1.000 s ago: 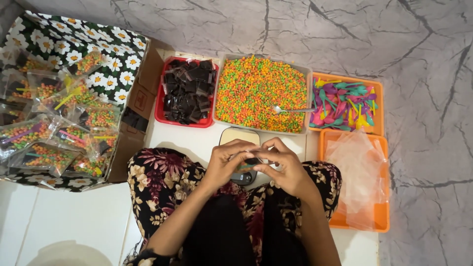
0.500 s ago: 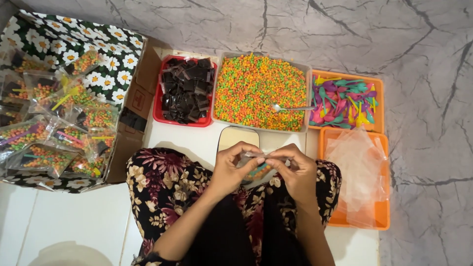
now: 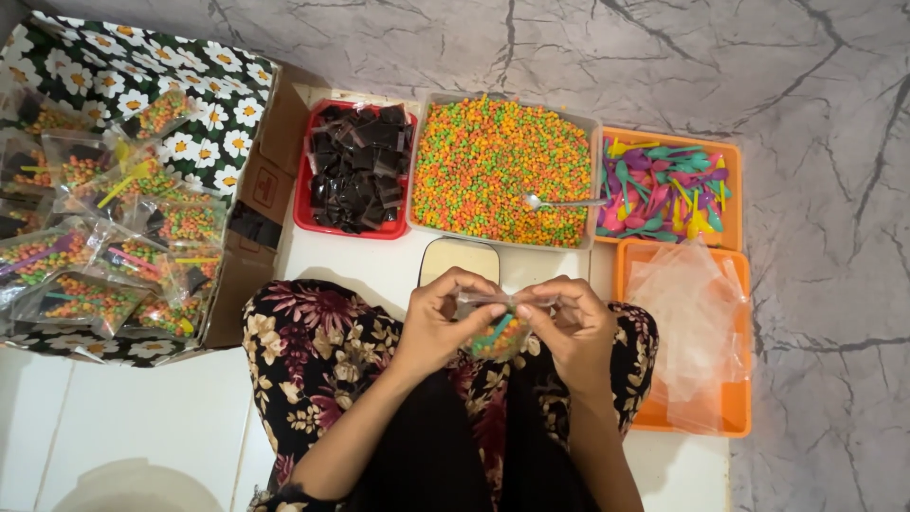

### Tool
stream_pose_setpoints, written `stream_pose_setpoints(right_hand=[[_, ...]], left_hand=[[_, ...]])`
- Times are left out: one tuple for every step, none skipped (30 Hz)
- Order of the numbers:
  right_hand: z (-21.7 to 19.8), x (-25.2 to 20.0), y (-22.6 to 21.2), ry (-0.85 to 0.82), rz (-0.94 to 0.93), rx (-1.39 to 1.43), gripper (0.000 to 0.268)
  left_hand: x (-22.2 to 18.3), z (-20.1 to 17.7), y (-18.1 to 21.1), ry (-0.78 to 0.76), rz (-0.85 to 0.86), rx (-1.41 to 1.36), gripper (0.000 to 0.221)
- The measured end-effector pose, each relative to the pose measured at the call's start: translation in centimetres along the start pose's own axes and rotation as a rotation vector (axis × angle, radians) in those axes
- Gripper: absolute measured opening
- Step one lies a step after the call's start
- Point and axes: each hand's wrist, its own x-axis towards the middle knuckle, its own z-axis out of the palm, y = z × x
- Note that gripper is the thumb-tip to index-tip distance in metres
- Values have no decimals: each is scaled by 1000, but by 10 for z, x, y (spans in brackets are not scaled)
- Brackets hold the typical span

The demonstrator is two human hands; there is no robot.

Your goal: Packaging colorful beads into small plastic bags, weighing them on a digital scale, and placing them into a storage box.

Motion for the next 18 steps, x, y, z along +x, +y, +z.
stream_pose_setpoints(right_hand=[[1, 0, -2, -1, 0, 0, 23], [2, 0, -3, -8, -3, -5, 24], [3, 0, -5, -14, -7, -11, 24], [4, 0, -5, -13, -6, -11, 24], [5, 1, -6, -19, -3, -21, 25], [6, 1, -7, -25, 0, -31, 26], [6, 0, -6, -27, 1, -31, 26], [6, 0, -5, -22, 13, -39, 28], [6, -1, -4, -19, 25, -46, 30], [7, -1, -5, -21, 26, -46, 30], [8, -1, -5, -10, 22, -61, 32], [10, -1, -6, 0, 18, -76, 34], [9, -1, -3, -5, 17, -74, 34], [9, -1, 0, -4, 20, -95, 35], [10, 1, 3, -5, 18, -114, 36], [9, 0, 4, -14, 14, -111, 36], [10, 1, 6, -4, 29, -125, 37], [12, 1, 8, 7, 43, -139, 38]], left_hand=[[0, 1, 2, 1, 0, 0, 20], [0, 1, 3, 9, 10, -2, 20], [0, 2, 5, 17, 20, -4, 20], [0, 2, 5, 17, 19, -4, 20], [0, 1, 4, 19, 21, 2, 21], [0, 1, 4, 21, 22, 7, 21], [0, 2, 6, 22, 22, 7, 21], [-1, 3, 7, 29, 21, 11, 21], [-1, 4, 9, 37, 20, 16, 21], [-1, 5, 9, 39, 20, 16, 21], [0, 5, 9, 43, 30, 21, 21], [0, 6, 9, 47, 40, 26, 22], [1, 5, 6, 52, 42, 27, 22], [1, 3, 5, 54, 28, 68, 22], [3, 1, 3, 59, 19, 111, 22], [4, 1, 5, 67, 25, 113, 22], [4, -1, 8, 55, 15, 151, 25], [4, -5, 11, 44, 5, 188, 30]])
